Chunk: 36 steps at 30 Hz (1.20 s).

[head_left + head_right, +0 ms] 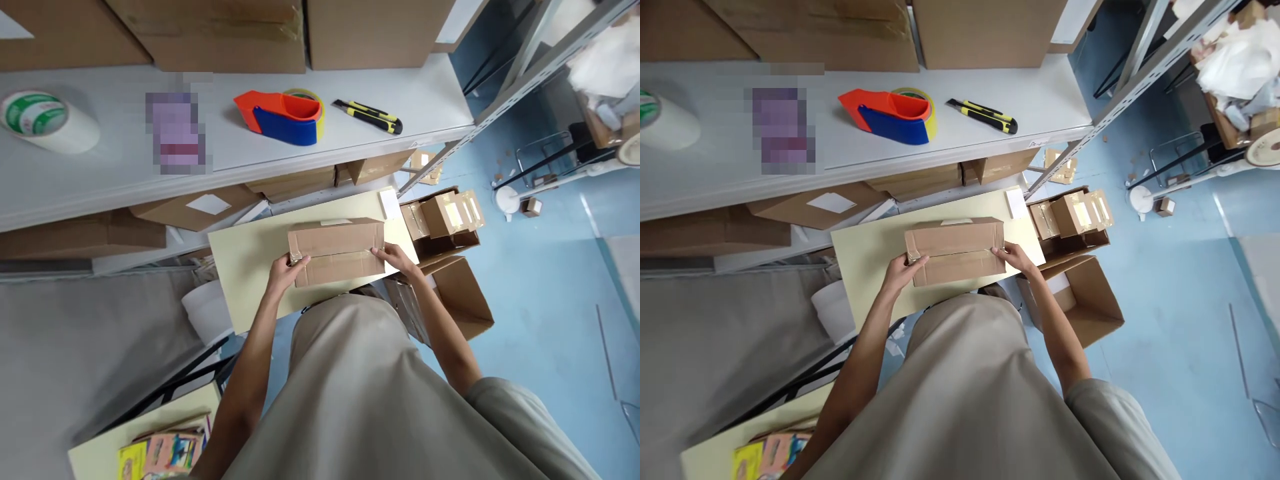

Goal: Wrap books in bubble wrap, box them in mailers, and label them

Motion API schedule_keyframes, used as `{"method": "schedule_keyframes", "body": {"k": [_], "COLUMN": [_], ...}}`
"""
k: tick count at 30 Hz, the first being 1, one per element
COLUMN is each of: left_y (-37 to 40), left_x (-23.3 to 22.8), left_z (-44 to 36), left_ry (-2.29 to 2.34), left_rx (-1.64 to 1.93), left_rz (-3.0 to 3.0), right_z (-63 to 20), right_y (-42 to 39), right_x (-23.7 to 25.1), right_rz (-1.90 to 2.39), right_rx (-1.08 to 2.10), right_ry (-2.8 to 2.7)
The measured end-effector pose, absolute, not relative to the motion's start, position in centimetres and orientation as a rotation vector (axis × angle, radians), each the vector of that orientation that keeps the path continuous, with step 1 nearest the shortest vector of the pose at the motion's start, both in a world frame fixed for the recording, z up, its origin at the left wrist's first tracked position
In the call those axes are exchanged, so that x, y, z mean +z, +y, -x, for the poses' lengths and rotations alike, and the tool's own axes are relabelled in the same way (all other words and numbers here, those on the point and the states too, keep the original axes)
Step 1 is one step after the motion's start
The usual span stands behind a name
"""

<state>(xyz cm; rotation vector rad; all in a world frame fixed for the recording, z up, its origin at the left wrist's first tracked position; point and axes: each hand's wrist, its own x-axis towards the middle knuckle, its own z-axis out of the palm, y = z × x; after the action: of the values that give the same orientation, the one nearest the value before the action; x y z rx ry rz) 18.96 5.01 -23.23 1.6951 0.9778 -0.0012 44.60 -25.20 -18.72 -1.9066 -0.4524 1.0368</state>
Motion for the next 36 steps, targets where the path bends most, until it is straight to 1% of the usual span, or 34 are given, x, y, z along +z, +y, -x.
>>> {"method": "schedule_keyframes", "body": {"k": [4, 7, 9, 11, 15, 18, 21, 25, 29, 32, 36], "left_y": [4.9, 4.1, 3.4, 3.1, 4.1, 4.7, 3.0, -2.7, -8.4, -10.9, -12.4], "left_x": [-23.9, -24.7, -25.2, -25.7, -25.2, -23.1, -20.2, -17.4, -16.9, -17.1, -17.4], "left_z": [-20.1, -21.2, -21.8, -22.0, -22.1, -24.0, -28.8, -37.7, -44.3, -46.1, -45.4], "left_ry": [0.877, 0.881, 0.894, 0.877, 0.801, 0.877, 0.809, 0.504, 0.364, 0.345, 0.479], "left_rx": [0.04, 0.1, 0.08, -0.001, -0.17, -0.009, 0.185, 0.042, -0.104, -0.091, -0.076], "left_rz": [-1.707, -1.841, -1.929, -1.983, -2.019, -2.128, -2.189, -2.234, -2.279, -2.291, -2.265], "right_z": [-43.7, -43.0, -42.6, -42.5, -44.1, -46.9, -50.9, -57.1, -63.1, -66.2, -68.0], "right_y": [-27.8, -28.6, -28.8, -28.9, -29.9, -30.7, -30.3, -27.7, -24.3, -22.7, -22.7], "right_x": [-18.9, -20.5, -21.9, -23.3, -24.5, -24.4, -24.3, -25.2, -27.2, -29.1, -31.5], "right_rz": [1.884, 2.0, 2.061, 2.125, 2.304, 2.426, 2.553, 2.565, 2.581, 2.522, 2.465], "right_rx": [0.886, 0.801, 0.75, 0.748, 0.864, 0.916, 0.971, 0.952, 0.855, 0.868, 0.954], "right_ry": [-0.408, -0.3, -0.259, -0.293, -0.506, -0.663, -0.861, -1.002, -1.259, -1.475, -1.634]}}
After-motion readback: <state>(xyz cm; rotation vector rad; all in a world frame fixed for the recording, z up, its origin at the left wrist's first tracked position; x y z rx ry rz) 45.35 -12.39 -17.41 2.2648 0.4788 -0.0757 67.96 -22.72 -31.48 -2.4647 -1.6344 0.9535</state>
